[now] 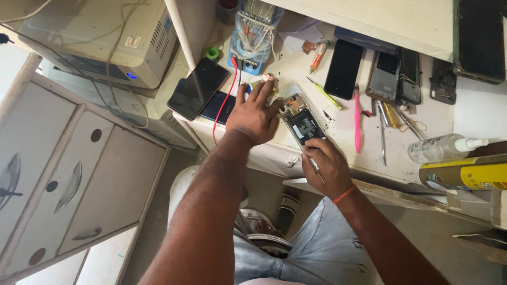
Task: The person works on a disassembled smartphone at a repair bench, holding the phone frame with one hand while using tweezers to pick at components on the exposed board. They then use a pink brush to sweep across the board and continue manipulating the phone with both hands.
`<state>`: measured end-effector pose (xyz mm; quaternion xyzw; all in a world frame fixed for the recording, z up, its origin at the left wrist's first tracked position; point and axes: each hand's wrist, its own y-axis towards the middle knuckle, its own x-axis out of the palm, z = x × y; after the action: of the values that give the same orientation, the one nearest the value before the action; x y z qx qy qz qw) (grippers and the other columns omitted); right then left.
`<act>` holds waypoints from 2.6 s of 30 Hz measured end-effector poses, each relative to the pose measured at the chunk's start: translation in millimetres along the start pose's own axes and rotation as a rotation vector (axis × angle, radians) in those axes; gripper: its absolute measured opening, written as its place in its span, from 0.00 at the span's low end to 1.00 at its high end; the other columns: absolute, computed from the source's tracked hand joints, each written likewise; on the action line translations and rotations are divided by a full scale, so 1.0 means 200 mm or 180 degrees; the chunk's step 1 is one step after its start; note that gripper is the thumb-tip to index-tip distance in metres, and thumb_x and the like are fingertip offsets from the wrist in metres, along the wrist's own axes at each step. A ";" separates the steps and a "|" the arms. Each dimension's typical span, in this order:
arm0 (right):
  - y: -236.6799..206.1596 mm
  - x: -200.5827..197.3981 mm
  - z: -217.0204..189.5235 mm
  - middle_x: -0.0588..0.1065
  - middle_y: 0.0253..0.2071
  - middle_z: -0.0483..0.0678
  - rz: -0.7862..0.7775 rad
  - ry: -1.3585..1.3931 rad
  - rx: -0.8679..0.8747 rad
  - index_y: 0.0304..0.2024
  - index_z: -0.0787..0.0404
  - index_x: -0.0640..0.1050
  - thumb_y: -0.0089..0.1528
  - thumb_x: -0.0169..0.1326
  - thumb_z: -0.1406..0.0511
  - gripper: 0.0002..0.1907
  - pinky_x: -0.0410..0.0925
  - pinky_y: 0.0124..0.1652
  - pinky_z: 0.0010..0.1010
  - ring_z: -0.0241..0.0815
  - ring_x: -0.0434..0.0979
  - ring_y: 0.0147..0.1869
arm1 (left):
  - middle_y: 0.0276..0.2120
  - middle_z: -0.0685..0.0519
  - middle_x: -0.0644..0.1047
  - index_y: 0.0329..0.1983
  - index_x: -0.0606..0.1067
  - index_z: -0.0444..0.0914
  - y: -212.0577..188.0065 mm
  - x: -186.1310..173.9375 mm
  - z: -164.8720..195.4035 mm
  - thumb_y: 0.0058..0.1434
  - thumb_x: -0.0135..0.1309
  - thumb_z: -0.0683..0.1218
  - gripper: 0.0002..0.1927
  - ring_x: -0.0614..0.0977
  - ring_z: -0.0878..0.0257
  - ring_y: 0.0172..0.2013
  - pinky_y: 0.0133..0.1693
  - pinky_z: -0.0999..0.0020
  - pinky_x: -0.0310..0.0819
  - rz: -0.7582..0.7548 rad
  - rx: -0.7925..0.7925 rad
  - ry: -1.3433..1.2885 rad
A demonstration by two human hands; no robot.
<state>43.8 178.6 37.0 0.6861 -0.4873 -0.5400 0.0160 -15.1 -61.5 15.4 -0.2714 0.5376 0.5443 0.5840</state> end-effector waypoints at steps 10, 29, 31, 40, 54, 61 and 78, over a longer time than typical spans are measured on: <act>-0.07 0.06 0.06 0.75 0.49 0.53 0.0193 0.0276 0.0384 0.40 0.66 0.78 0.60 0.60 0.73 0.06 0.71 0.51 0.38 0.52 0.78 0.52 | 0.73 0.44 0.58 0.62 0.76 0.48 -0.01 0.00 -0.01 0.63 0.48 0.56 0.24 0.59 0.49 0.71 0.69 0.35 0.43 0.0040 0.0017 0.0012; -0.09 0.13 0.04 0.73 0.49 0.51 0.0299 0.0177 0.0517 0.45 0.67 0.80 0.61 0.64 0.69 0.11 0.70 0.53 0.38 0.52 0.75 0.52 | 0.73 0.44 0.58 0.63 0.75 0.48 -0.01 -0.01 0.00 0.64 0.48 0.56 0.24 0.59 0.48 0.71 0.68 0.35 0.43 0.0053 0.0030 0.0012; -0.08 0.12 0.04 0.73 0.50 0.52 0.0440 0.0188 0.0565 0.48 0.67 0.80 0.62 0.63 0.68 0.13 0.70 0.55 0.37 0.51 0.75 0.54 | 0.73 0.44 0.58 0.63 0.75 0.48 -0.01 -0.01 0.00 0.64 0.48 0.56 0.25 0.59 0.49 0.72 0.69 0.36 0.43 -0.0007 0.0018 0.0050; -0.16 0.01 -0.03 0.79 0.49 0.54 0.0448 0.0425 0.0952 0.54 0.66 0.80 0.62 0.65 0.68 0.18 0.72 0.52 0.34 0.47 0.80 0.51 | 0.75 0.42 0.53 0.73 0.65 0.48 -0.02 -0.03 0.03 0.67 0.45 0.56 0.30 0.53 0.47 0.74 0.69 0.34 0.38 0.0238 0.0195 0.0104; -0.09 0.00 -0.13 0.81 0.47 0.53 0.0656 0.0815 0.1313 0.54 0.65 0.80 0.61 0.63 0.71 0.17 0.74 0.41 0.28 0.39 0.82 0.45 | 0.54 0.43 0.76 0.58 0.77 0.42 0.01 -0.10 0.20 0.67 0.55 0.56 0.21 0.78 0.48 0.51 0.54 0.54 0.72 0.0619 0.0306 -0.1497; -0.06 0.05 -0.14 0.81 0.47 0.51 0.0856 0.0866 0.1134 0.53 0.64 0.81 0.64 0.62 0.70 0.14 0.74 0.48 0.27 0.38 0.82 0.48 | 0.25 0.53 0.80 0.31 0.77 0.36 -0.08 0.00 0.39 0.66 0.58 0.56 0.19 0.79 0.68 0.25 0.30 0.71 0.74 -0.0555 -0.1795 -0.4975; -0.16 -0.05 -0.05 0.82 0.45 0.50 0.0958 0.1177 0.1702 0.51 0.66 0.80 0.69 0.54 0.64 0.13 0.73 0.47 0.26 0.35 0.81 0.47 | 0.18 0.54 0.74 0.23 0.72 0.38 -0.02 -0.08 0.31 0.68 0.52 0.60 0.25 0.72 0.66 0.18 0.24 0.69 0.67 0.0460 -0.2321 -0.5041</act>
<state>73.0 197.5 30.4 0.6727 -0.6958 -0.2517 0.0032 12.2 -13.0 45.9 0.0514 -0.2178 0.7465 0.6267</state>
